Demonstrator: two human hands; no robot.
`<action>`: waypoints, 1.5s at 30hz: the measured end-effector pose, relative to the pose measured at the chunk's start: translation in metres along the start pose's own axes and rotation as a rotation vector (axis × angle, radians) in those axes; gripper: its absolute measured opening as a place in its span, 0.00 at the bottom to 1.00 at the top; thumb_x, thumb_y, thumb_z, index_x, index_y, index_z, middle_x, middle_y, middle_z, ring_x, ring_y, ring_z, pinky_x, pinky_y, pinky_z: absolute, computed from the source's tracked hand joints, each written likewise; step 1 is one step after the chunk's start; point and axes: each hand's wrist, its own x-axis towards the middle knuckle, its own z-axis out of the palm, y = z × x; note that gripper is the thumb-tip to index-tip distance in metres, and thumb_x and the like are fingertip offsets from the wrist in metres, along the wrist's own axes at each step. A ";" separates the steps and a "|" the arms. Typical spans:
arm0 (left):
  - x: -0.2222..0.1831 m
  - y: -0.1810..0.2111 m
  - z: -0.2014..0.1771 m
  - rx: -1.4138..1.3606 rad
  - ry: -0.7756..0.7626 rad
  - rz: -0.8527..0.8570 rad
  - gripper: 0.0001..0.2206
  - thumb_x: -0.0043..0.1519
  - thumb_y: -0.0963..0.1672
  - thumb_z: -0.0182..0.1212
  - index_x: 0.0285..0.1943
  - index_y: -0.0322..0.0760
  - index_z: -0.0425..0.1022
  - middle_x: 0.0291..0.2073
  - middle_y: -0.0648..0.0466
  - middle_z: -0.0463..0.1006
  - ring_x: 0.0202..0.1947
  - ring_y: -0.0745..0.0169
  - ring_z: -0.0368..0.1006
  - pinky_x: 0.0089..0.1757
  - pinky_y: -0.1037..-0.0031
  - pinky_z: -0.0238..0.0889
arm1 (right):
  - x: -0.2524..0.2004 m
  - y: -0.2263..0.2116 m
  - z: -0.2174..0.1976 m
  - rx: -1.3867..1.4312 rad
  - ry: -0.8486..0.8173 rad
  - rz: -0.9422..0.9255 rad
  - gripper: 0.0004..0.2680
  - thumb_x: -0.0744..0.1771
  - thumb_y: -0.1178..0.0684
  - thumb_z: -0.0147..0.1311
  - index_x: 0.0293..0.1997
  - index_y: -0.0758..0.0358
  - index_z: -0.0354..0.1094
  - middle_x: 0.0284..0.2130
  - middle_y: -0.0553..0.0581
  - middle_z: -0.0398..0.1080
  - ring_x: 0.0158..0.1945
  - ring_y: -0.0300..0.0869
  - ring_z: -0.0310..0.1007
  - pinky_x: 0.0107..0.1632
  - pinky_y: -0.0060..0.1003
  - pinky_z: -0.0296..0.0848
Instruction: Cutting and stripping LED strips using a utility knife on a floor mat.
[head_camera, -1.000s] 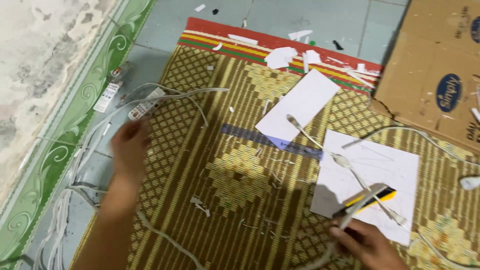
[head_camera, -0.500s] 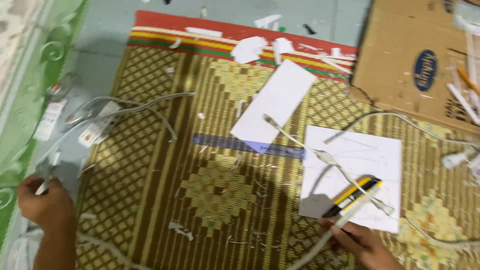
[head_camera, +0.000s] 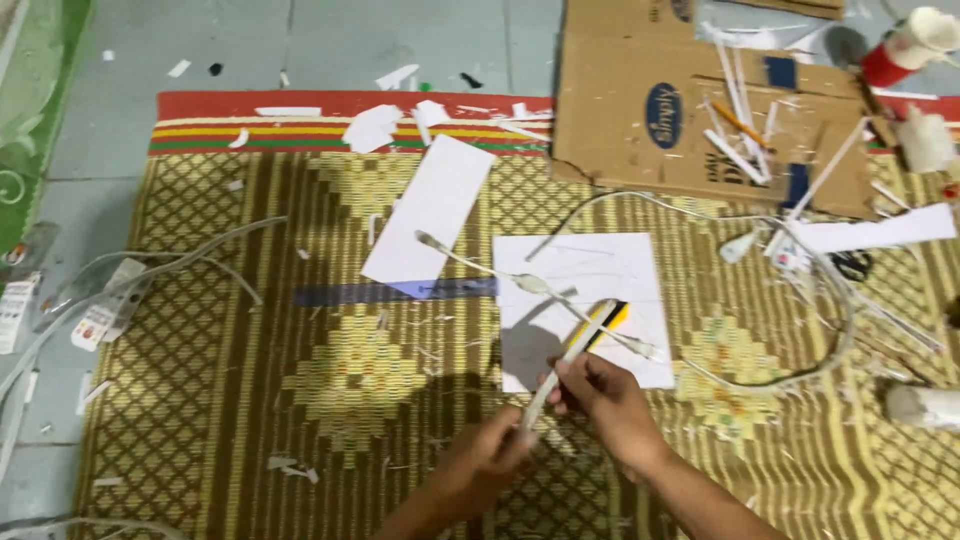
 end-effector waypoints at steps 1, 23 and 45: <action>0.000 -0.008 0.001 0.004 -0.005 0.005 0.13 0.58 0.48 0.46 0.48 0.44 0.69 0.20 0.58 0.71 0.19 0.66 0.61 0.25 0.72 0.52 | 0.002 0.000 -0.007 0.003 0.006 -0.004 0.11 0.65 0.56 0.45 0.42 0.78 0.68 0.25 0.62 0.68 0.27 0.43 0.63 0.35 0.37 0.67; -0.045 0.055 -0.048 -0.855 0.371 -0.196 0.19 0.62 0.41 0.39 0.62 0.34 0.65 0.38 0.42 0.69 0.29 0.61 0.56 0.33 0.72 0.55 | 0.039 -0.017 -0.070 -0.928 -0.038 -0.665 0.10 0.61 0.53 0.52 0.43 0.62 0.62 0.34 0.56 0.70 0.40 0.45 0.71 0.45 0.42 0.73; -0.020 0.106 -0.013 -0.601 0.296 0.174 0.07 0.53 0.37 0.58 0.38 0.28 0.71 0.35 0.44 0.82 0.29 0.61 0.77 0.27 0.77 0.70 | -0.021 -0.094 0.007 -0.141 -0.033 -0.511 0.08 0.64 0.56 0.49 0.29 0.70 0.69 0.09 0.52 0.60 0.09 0.33 0.51 0.12 0.26 0.50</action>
